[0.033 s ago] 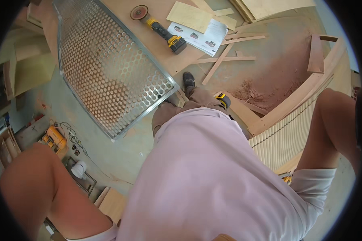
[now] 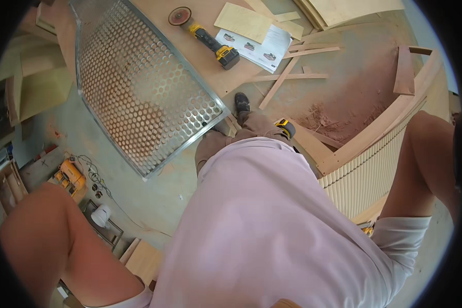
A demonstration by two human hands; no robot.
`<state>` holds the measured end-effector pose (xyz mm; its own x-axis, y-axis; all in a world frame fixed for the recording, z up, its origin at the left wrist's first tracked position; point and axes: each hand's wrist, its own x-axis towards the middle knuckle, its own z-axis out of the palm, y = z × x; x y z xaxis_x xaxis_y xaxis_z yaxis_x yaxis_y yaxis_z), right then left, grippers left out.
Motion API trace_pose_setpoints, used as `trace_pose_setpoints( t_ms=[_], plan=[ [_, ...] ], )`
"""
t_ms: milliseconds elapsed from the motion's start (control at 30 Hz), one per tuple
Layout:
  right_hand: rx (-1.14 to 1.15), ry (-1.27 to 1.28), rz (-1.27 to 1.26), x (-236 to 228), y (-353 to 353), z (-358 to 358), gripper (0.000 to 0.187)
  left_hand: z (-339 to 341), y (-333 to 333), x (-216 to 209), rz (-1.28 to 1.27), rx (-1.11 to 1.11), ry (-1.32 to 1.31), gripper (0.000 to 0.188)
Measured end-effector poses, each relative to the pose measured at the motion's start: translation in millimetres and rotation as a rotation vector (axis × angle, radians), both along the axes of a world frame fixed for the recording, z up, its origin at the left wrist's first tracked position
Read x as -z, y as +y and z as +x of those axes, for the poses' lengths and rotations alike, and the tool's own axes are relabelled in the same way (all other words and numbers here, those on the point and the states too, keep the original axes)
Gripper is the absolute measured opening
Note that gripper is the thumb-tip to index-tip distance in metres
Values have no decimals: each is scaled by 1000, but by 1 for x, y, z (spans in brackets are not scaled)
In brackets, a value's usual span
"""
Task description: Measuring and inspecting wooden panels and metal mesh components for furniture assembly.
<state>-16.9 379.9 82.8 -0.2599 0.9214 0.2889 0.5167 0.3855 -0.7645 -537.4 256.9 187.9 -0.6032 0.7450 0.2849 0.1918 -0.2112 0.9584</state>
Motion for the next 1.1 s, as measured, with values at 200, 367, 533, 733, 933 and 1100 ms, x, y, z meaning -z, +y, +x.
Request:
trace_pose_setpoints(
  t_ms=[200,367,533,733,933,1100],
  plan=[
    [-34,61,55,-1,15,7,40,10,-32,-26,15,-53,109,29],
    [-37,100,151,-13,36,6,41,-2,-60,-36,77,-77,185,30],
    [-28,112,205,-26,55,9,42,9,-61,-40,97,-89,234,31],
    [6,70,162,-25,53,31,42,29,-62,-23,11,-68,240,32],
    [75,95,215,-27,62,35,43,35,-44,-24,27,-25,313,34],
    [126,115,292,-39,66,46,44,48,-36,-23,73,-1,372,35]
  ],
)
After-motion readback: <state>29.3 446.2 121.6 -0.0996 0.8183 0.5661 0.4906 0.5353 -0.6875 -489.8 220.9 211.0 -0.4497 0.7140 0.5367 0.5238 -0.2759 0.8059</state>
